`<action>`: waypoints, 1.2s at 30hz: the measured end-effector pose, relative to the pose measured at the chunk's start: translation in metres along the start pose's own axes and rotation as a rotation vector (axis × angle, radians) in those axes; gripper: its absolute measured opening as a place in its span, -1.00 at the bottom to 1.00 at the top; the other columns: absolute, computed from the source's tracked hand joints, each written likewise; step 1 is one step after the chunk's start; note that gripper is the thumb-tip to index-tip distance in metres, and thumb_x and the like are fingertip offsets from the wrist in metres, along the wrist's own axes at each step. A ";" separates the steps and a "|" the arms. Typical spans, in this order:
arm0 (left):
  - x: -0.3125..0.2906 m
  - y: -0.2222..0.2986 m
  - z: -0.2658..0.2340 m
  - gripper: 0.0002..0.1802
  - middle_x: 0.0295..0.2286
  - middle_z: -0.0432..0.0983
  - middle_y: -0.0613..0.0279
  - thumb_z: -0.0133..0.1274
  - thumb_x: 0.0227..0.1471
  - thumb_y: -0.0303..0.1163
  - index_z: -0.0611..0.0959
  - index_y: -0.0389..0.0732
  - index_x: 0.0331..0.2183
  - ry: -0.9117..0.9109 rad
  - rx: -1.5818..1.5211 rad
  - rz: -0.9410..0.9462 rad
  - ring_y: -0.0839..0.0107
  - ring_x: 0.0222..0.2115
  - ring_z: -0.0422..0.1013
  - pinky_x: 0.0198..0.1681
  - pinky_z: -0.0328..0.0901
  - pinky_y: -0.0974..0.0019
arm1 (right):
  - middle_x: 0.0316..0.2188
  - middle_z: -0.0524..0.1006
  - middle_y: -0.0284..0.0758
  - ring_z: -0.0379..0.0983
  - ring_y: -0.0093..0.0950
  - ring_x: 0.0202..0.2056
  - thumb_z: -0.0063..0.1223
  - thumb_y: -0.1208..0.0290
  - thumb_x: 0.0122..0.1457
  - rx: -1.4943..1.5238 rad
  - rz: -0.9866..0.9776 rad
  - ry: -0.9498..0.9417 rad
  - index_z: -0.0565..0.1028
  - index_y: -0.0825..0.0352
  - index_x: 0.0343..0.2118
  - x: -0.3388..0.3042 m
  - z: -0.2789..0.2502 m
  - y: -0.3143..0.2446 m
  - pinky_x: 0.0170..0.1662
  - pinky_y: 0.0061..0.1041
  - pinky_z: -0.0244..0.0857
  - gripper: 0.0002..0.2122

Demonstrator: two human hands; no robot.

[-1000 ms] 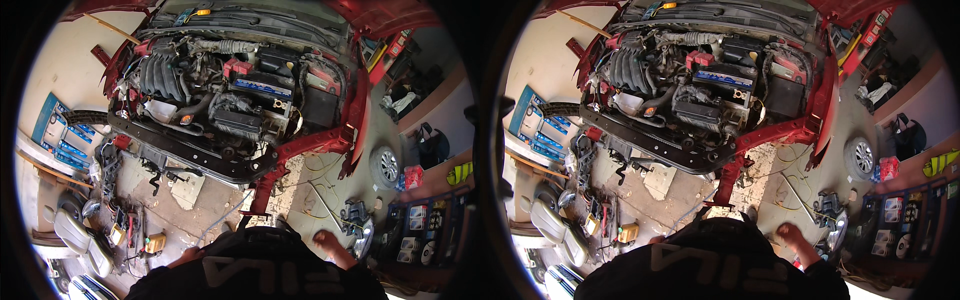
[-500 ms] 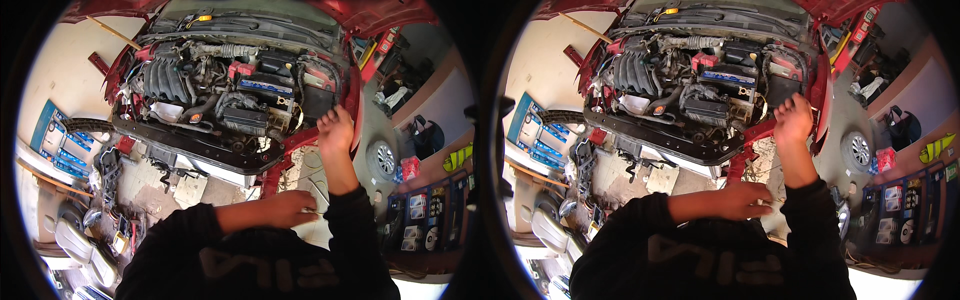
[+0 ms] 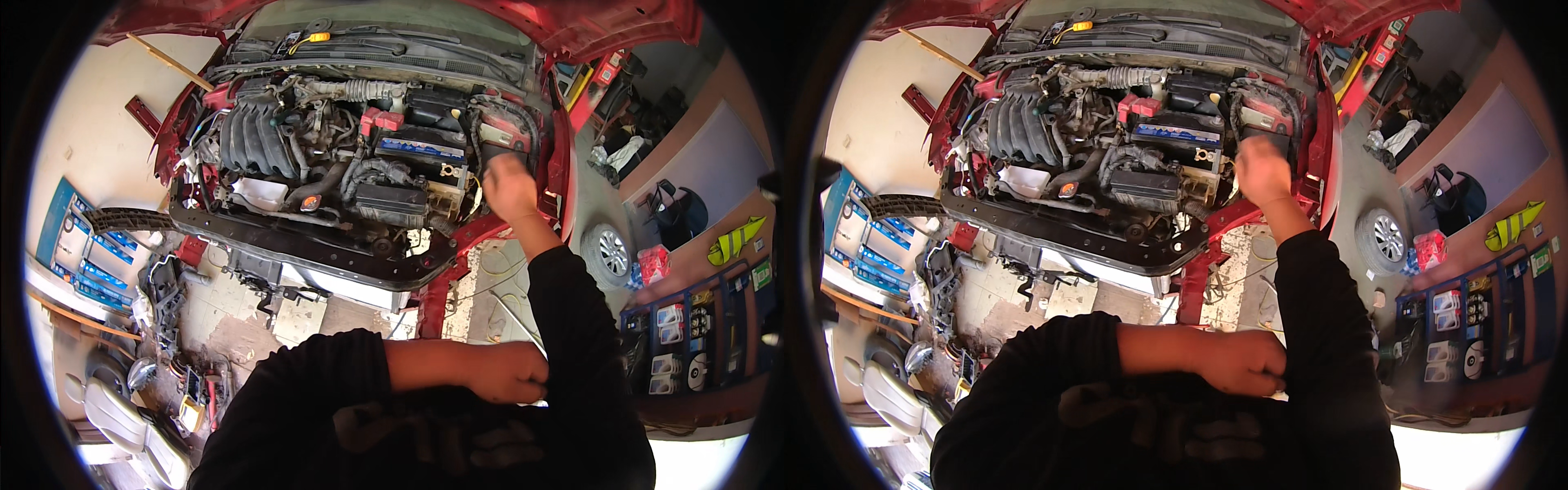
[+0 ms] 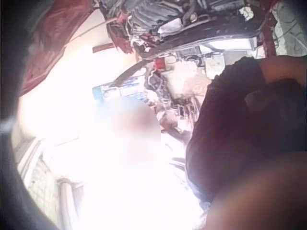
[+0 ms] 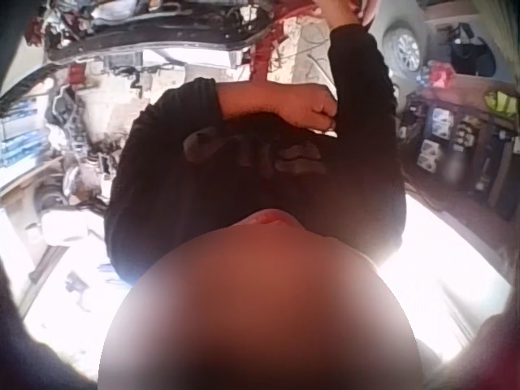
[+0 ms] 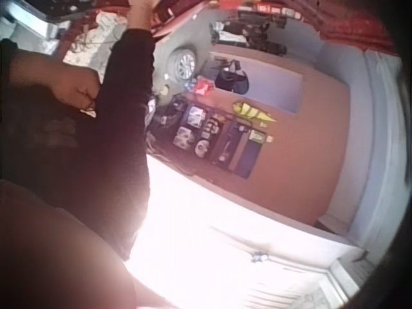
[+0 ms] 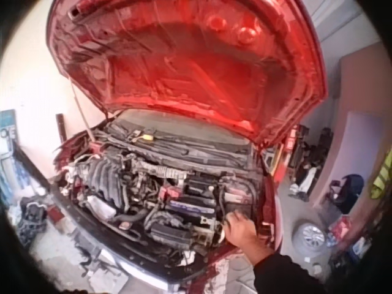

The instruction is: The person works on a car engine with the hood open, using a wrench to tighten bolts and manipulating hoses and connectors. They then pour engine oil into the engine from a yellow container.

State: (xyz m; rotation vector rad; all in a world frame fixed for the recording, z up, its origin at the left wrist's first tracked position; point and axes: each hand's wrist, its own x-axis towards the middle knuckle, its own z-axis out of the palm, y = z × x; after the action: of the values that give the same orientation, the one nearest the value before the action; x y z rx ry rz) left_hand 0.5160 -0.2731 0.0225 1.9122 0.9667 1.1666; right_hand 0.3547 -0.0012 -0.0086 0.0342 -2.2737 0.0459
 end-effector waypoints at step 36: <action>-0.005 -0.102 -0.197 -0.73 -0.37 0.62 0.32 0.04 0.55 -0.41 0.68 -0.30 -0.26 1.388 -0.050 -0.417 0.53 -0.30 0.48 -0.14 0.41 0.35 | -0.12 0.72 -0.13 0.69 0.05 -0.12 0.26 0.09 0.41 0.013 -0.212 -0.332 0.59 0.30 -0.13 0.193 0.167 0.183 -0.08 0.06 0.58 -0.69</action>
State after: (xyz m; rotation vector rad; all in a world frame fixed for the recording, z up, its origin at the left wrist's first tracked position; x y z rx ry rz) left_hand 0.3100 -0.1938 0.0056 0.5457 1.8282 2.1758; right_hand 0.0952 0.1723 0.0269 0.3091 -2.5876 -0.0617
